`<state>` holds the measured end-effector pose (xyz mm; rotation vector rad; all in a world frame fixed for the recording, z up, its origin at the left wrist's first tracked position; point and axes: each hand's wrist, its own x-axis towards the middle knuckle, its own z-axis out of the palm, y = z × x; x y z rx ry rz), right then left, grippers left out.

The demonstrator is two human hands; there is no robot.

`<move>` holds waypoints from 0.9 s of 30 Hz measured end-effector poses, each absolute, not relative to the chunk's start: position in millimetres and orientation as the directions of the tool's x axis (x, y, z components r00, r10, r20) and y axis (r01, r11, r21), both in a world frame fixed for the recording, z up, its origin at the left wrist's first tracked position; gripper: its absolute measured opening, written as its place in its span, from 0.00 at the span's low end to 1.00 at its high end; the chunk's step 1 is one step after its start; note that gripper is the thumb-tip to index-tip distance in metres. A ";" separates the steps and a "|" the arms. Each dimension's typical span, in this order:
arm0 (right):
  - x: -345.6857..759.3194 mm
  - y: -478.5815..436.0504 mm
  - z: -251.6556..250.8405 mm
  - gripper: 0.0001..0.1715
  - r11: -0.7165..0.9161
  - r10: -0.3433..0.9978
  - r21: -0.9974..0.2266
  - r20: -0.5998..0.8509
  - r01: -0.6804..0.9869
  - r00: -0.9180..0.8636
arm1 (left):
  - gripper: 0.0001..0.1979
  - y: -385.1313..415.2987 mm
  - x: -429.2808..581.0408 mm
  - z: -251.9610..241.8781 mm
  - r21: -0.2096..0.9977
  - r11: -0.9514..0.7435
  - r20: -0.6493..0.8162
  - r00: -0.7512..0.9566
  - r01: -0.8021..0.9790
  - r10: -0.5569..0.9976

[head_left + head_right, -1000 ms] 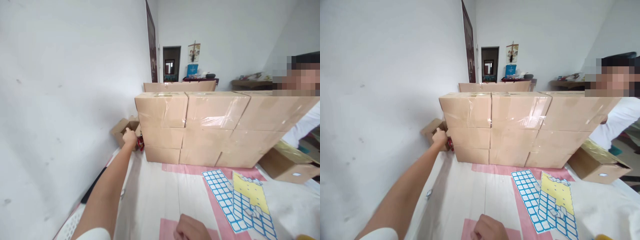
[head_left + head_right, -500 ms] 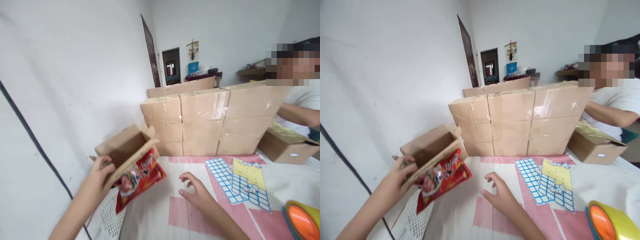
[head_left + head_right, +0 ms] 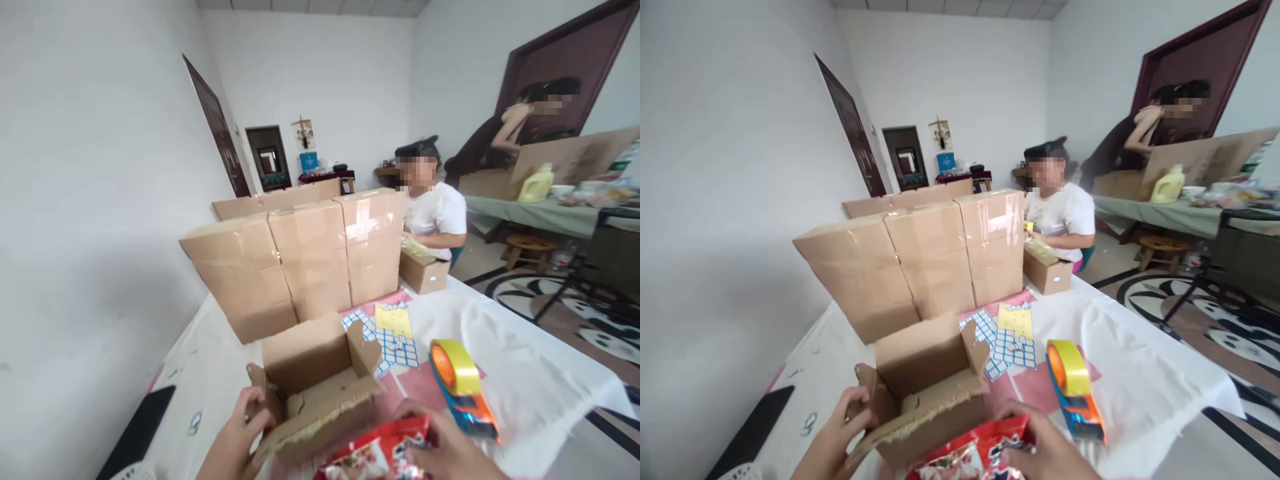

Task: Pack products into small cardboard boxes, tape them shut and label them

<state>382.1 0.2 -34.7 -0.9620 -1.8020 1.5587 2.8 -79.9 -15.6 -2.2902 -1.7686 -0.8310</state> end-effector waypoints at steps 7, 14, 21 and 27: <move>432.0 20.7 46.2 0.24 0.289 0.956 -0.954 0.292 -0.081 -0.029 | 0.07 -88.4 12.4 -26.2 0.229 -0.348 0.443 0.221 0.909 0.869; 296.1 82.9 86.0 0.13 0.478 0.706 -0.878 0.362 0.033 -0.609 | 0.07 -106.9 27.2 -41.1 0.240 -0.280 0.521 0.120 0.929 0.845; 251.8 78.5 20.9 0.16 0.384 0.642 -0.903 0.109 0.195 -0.759 | 0.08 -112.9 25.7 -47.6 0.285 -0.267 0.572 0.060 0.921 0.818; 301.9 68.6 55.3 0.39 0.696 0.677 -0.642 0.437 0.322 -0.592 | 0.19 -113.4 10.3 -77.4 0.234 -0.238 0.676 0.018 0.943 0.736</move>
